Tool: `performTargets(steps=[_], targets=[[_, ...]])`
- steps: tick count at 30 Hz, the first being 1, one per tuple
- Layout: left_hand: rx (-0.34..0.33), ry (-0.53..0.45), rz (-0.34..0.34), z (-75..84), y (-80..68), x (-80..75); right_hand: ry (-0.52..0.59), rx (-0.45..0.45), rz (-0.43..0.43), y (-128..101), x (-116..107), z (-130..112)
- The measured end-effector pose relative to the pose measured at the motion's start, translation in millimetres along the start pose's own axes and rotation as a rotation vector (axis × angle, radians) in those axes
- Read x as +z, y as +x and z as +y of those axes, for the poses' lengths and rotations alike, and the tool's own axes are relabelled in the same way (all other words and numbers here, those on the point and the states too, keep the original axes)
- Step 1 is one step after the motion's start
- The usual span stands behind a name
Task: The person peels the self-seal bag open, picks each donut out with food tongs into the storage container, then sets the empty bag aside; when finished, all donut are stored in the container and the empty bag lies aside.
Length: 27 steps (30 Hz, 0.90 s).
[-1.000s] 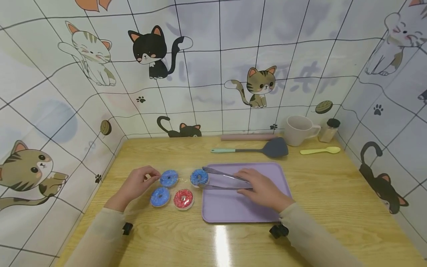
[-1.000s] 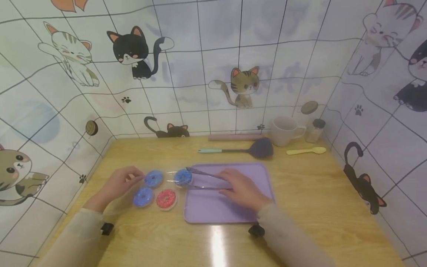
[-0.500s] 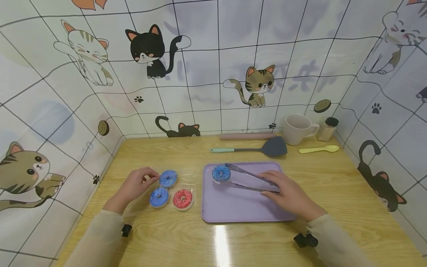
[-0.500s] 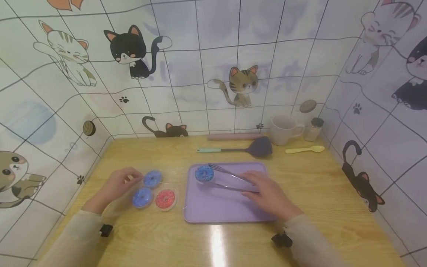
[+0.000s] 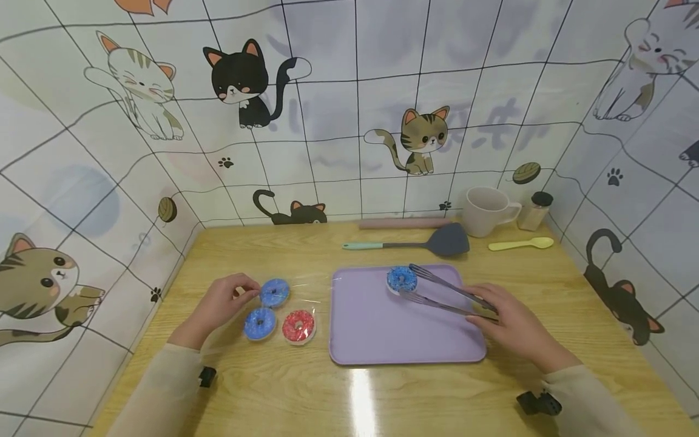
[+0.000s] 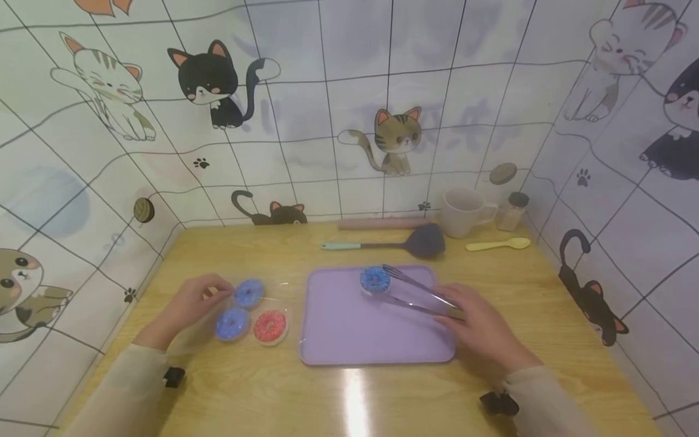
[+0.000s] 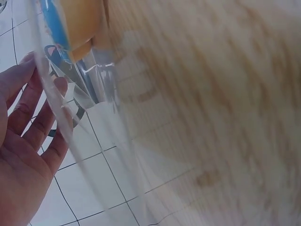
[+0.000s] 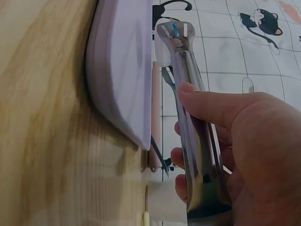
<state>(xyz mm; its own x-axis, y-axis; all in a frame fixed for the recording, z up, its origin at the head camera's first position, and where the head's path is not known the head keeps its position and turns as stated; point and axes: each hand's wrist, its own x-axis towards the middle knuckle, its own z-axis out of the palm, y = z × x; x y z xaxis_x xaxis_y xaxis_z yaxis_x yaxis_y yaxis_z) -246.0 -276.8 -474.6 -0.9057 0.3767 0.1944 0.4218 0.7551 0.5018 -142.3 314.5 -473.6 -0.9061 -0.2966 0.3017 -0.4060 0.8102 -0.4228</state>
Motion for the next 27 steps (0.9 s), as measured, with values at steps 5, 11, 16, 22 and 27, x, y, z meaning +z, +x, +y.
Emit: performTargets(steps=[5,11,16,22,27], targets=[[-0.001,0.004,-0.008,0.6,1.3,-1.5,-0.02,0.043,0.009,-9,-10,9],[0.001,0.006,-0.013,1.2,1.4,-1.2,-0.055,0.068,0.019,-19,-17,24],[-0.002,0.006,-0.017,1.0,0.8,-0.4,-0.057,0.059,0.015,-25,-18,35],[-0.004,0.002,-0.017,1.2,1.5,0.5,-0.067,0.074,0.01,-30,-14,43],[0.001,0.002,-0.014,0.7,1.7,1.0,-0.064,0.079,0.003,-31,-15,44]])
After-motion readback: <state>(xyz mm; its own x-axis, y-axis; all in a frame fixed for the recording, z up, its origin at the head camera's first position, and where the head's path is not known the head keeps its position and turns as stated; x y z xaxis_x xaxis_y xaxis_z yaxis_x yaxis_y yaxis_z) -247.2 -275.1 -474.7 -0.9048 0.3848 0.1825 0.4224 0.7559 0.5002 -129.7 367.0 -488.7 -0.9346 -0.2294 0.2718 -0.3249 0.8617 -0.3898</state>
